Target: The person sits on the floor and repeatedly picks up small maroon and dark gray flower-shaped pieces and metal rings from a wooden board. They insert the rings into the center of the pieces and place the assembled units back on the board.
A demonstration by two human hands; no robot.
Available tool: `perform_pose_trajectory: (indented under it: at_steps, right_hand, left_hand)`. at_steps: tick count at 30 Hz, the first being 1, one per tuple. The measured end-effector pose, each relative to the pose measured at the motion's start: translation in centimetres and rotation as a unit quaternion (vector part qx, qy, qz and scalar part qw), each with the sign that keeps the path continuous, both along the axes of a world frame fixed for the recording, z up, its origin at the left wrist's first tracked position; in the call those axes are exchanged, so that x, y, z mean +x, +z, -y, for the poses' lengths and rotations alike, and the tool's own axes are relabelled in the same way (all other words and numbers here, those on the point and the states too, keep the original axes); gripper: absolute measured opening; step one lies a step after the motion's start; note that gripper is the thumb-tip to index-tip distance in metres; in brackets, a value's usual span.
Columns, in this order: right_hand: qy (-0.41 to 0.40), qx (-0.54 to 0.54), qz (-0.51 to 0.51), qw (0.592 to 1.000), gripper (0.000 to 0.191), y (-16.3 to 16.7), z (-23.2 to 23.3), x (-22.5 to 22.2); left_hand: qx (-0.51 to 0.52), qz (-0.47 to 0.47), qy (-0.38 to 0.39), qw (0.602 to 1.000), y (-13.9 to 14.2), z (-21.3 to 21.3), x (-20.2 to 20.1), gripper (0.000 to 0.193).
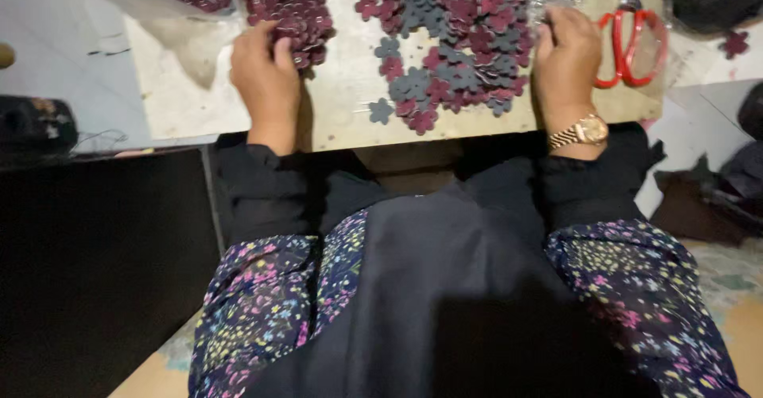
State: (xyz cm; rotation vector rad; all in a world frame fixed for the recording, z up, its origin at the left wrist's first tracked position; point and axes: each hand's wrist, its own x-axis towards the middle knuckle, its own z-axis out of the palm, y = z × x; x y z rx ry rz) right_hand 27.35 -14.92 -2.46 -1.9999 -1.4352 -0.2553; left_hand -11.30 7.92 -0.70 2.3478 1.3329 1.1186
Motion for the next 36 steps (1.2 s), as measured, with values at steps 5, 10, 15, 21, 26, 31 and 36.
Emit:
perform_pose_trajectory:
  at_steps: [5, 10, 15, 21, 26, 31, 36]
  right_hand:
    - [-0.010, 0.064, -0.104, 0.992, 0.027, 0.0, 0.6, 0.1]
    - [-0.042, 0.053, -0.074, 0.995, 0.024, 1.0, 1.6, -0.3]
    - [-0.038, -0.002, -0.057, 0.998, 0.021, 1.0, 1.1, -1.0]
    - [-0.043, -0.010, -0.003, 0.999, 0.011, 0.4, -0.1, 0.0]
    - [-0.041, 0.041, -0.008, 0.998, 0.008, 0.6, 0.4, -0.1]
    - [-0.100, 0.123, -0.265, 0.951, 0.006, 0.8, 0.7, -1.4]
    - [-0.037, 0.187, -0.402, 0.896, 0.007, 2.2, 0.5, -4.4]
  left_hand:
    - [-0.050, 0.011, 0.017, 0.999, -0.3, 0.8, -1.0, 0.040]
    - [0.012, -0.010, 0.007, 1.000, -0.6, 3.7, -1.3, 0.046]
    - [0.127, -0.060, -0.010, 0.990, 0.1, 4.5, -0.1, 0.042]
    - [0.053, 0.006, -0.200, 0.978, 0.7, 7.8, 3.4, 0.028]
    - [-0.019, -0.038, -0.208, 0.977, 1.7, 9.8, 4.5, 0.034]
    - [-0.063, -0.049, -0.221, 0.972, 2.0, 10.7, 3.2, 0.037]
    - [-0.104, -0.014, -0.200, 0.974, 0.3, 11.1, 2.9, 0.035]
